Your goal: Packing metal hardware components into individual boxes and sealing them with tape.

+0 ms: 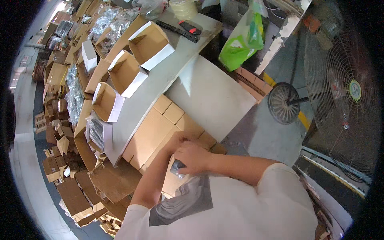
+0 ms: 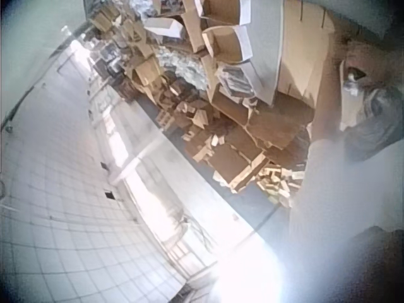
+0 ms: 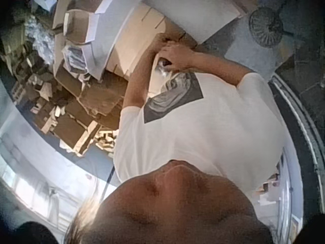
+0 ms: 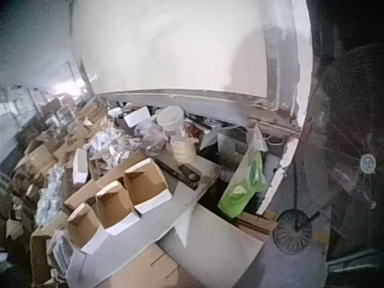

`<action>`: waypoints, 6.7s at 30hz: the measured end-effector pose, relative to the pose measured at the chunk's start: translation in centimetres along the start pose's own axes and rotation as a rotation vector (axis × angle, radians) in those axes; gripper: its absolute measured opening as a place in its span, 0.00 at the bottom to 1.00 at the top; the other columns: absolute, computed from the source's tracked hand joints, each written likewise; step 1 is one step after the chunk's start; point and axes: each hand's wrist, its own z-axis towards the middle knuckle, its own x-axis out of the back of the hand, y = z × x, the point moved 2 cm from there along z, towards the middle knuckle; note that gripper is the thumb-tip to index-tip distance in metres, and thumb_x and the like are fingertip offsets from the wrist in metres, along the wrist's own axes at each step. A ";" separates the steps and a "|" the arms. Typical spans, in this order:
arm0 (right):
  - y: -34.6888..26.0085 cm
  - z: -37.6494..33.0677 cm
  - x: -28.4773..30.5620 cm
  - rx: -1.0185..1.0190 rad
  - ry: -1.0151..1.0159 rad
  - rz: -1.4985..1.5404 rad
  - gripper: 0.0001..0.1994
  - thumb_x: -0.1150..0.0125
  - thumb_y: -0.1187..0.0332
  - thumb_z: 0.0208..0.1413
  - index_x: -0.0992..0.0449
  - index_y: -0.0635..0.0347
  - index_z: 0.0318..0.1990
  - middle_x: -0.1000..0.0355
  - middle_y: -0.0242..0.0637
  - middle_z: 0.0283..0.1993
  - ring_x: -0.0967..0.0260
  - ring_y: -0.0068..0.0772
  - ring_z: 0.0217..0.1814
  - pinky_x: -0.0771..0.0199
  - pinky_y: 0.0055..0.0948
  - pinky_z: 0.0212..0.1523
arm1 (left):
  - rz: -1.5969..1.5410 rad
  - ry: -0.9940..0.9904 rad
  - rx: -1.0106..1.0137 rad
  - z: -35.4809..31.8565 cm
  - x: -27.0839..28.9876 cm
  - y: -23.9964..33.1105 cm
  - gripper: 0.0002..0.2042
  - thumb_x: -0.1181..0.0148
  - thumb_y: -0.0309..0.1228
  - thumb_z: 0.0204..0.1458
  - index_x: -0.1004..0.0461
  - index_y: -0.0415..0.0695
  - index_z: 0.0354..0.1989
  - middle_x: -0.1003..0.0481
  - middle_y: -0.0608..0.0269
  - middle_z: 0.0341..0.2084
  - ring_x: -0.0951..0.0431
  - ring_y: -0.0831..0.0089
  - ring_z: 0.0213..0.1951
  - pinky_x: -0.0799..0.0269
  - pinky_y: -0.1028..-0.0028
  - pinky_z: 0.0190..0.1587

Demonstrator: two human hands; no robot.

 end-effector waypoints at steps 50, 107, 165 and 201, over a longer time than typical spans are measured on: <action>14.2 -3.4 -4.8 -0.468 -0.207 -0.452 0.18 0.43 0.71 0.51 0.38 0.64 0.48 0.40 0.50 0.46 0.42 0.49 0.51 0.41 0.42 0.52 | 0.209 1.123 0.994 -38.8 -16.1 1.5 0.53 0.30 0.39 0.23 0.52 0.68 0.65 0.46 0.44 0.56 0.44 0.45 0.56 0.48 0.48 0.56; 21.0 4.5 -3.4 -0.710 0.416 -0.088 0.24 0.37 0.66 0.46 0.36 0.68 0.49 0.34 0.47 0.50 0.40 0.41 0.56 0.41 0.38 0.55 | 0.734 2.117 0.065 -44.9 2.7 -10.9 0.17 0.44 0.30 0.53 0.47 0.41 0.41 0.36 0.58 0.31 0.36 0.72 0.28 0.37 0.70 0.28; -0.5 38.6 -21.5 -0.300 -0.005 0.378 0.07 0.49 0.72 0.55 0.27 0.63 0.38 0.30 0.27 0.33 0.36 0.16 0.32 0.35 0.20 0.36 | 0.777 1.299 -0.292 -8.0 5.3 -8.1 0.21 0.48 0.39 0.42 0.29 0.50 0.47 0.34 0.67 0.48 0.37 0.66 0.54 0.44 0.62 0.57; 8.8 35.4 -22.9 -1.280 -0.252 0.911 0.09 0.55 0.74 0.54 0.34 0.76 0.32 0.29 0.56 0.30 0.27 0.36 0.27 0.20 0.21 0.28 | 1.034 0.725 -0.310 -18.4 -7.2 -7.4 0.15 0.50 0.38 0.47 0.27 0.49 0.42 0.31 0.60 0.47 0.37 0.54 0.54 0.39 0.45 0.46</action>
